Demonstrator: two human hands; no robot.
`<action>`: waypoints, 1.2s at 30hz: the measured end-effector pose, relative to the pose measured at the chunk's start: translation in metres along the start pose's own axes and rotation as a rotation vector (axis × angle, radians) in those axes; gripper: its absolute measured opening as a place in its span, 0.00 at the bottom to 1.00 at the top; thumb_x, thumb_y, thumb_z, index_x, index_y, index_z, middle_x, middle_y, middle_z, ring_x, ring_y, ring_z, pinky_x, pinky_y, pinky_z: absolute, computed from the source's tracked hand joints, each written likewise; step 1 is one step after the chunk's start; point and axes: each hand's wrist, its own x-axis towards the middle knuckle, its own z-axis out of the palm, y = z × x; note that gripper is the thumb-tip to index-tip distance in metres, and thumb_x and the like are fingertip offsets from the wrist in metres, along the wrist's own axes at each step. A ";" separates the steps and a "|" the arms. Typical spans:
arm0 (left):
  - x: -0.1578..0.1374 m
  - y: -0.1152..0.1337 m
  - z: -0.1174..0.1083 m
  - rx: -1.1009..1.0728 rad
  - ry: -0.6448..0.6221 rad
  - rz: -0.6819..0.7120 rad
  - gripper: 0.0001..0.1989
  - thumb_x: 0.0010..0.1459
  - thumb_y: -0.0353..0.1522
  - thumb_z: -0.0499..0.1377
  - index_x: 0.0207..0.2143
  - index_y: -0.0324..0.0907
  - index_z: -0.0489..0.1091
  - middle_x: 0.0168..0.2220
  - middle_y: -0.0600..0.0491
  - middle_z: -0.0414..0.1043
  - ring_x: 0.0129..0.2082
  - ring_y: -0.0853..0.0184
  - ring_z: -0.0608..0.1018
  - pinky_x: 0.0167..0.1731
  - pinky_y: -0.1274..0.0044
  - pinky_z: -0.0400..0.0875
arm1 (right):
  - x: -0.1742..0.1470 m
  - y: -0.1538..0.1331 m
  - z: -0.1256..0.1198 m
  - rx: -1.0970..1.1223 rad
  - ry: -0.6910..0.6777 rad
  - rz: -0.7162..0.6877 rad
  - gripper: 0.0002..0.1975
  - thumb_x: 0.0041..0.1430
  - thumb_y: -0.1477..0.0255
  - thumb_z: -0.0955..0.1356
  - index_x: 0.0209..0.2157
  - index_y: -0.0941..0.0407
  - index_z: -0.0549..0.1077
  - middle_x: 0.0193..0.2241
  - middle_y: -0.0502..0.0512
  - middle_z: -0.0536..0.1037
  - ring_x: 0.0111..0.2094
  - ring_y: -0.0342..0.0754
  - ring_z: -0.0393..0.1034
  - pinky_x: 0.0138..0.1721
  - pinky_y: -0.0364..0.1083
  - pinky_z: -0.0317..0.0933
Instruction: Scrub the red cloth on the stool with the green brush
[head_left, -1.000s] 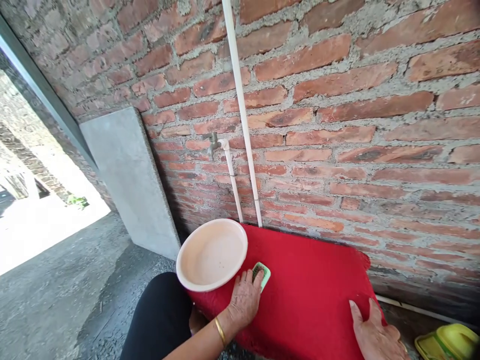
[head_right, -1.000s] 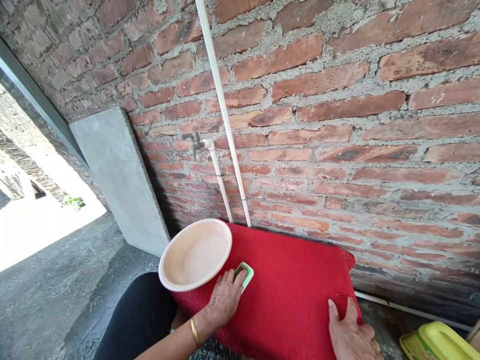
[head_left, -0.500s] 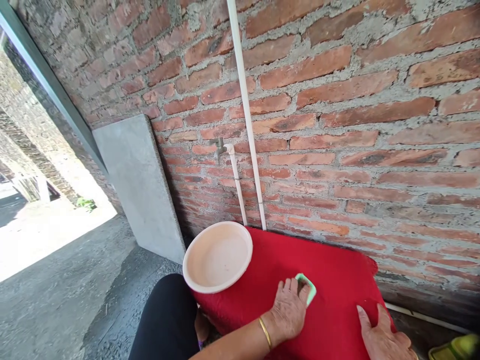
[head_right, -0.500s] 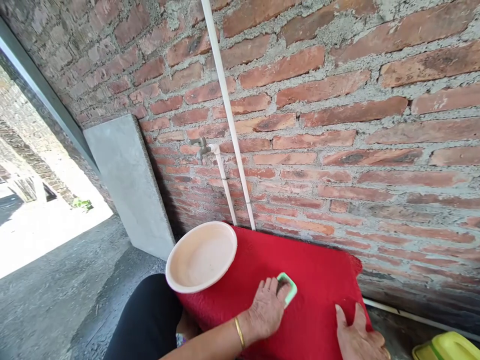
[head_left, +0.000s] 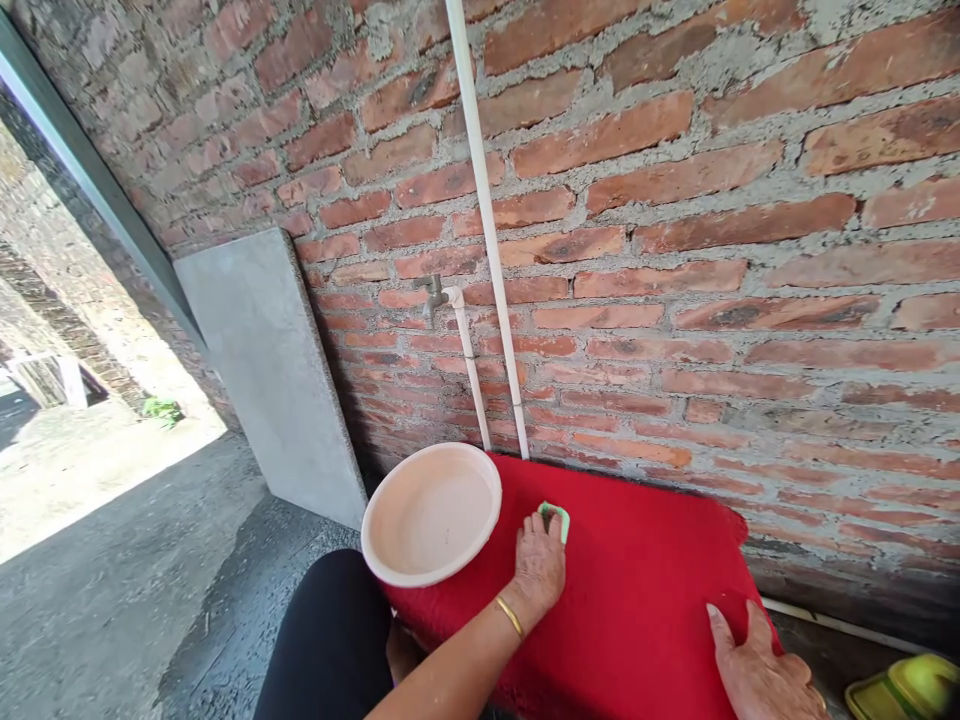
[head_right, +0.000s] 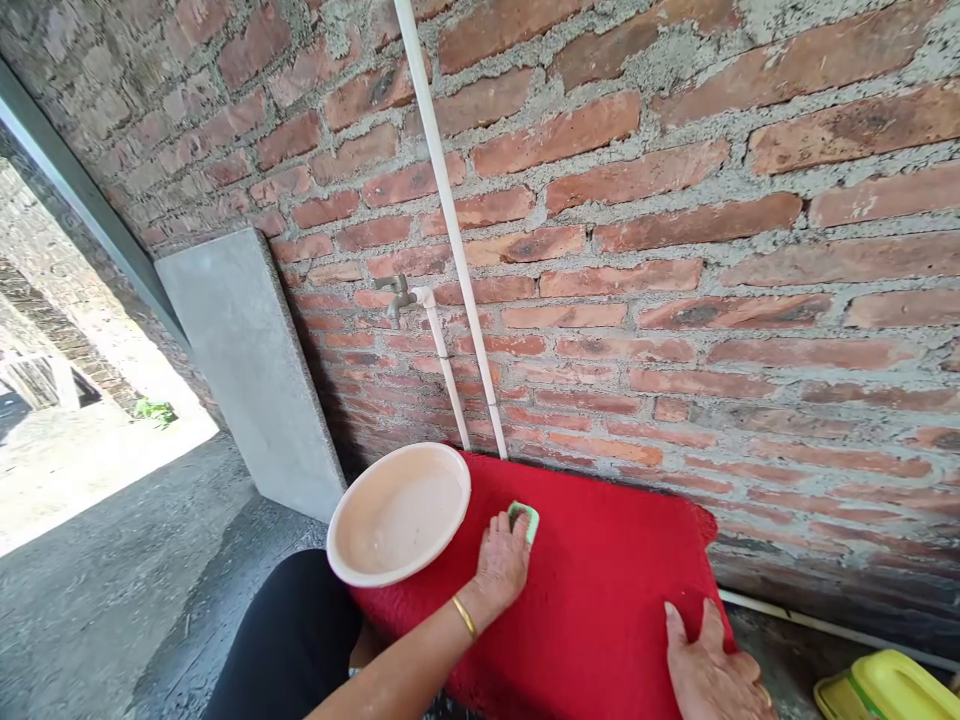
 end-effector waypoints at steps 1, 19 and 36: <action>-0.011 0.013 0.006 -0.004 0.023 0.084 0.23 0.65 0.30 0.53 0.63 0.49 0.64 0.51 0.43 0.69 0.49 0.56 0.73 0.48 0.64 0.71 | 0.000 0.000 -0.001 -0.009 -0.004 0.006 0.47 0.60 0.41 0.44 0.69 0.55 0.53 0.41 0.71 0.76 0.39 0.66 0.78 0.49 0.67 0.65; -0.075 -0.032 0.001 -0.003 -0.021 0.051 0.25 0.63 0.33 0.57 0.63 0.51 0.65 0.54 0.45 0.68 0.52 0.56 0.72 0.51 0.64 0.69 | -0.009 -0.015 -0.012 -0.047 0.001 0.055 0.49 0.59 0.41 0.42 0.68 0.57 0.57 0.43 0.76 0.76 0.42 0.67 0.77 0.45 0.62 0.67; -0.058 -0.063 -0.012 0.062 0.051 -0.053 0.26 0.62 0.27 0.56 0.61 0.49 0.67 0.52 0.46 0.70 0.50 0.58 0.74 0.51 0.67 0.70 | -0.009 -0.017 -0.011 -0.057 -0.019 0.067 0.48 0.61 0.42 0.41 0.69 0.55 0.54 0.45 0.75 0.74 0.44 0.68 0.76 0.44 0.61 0.66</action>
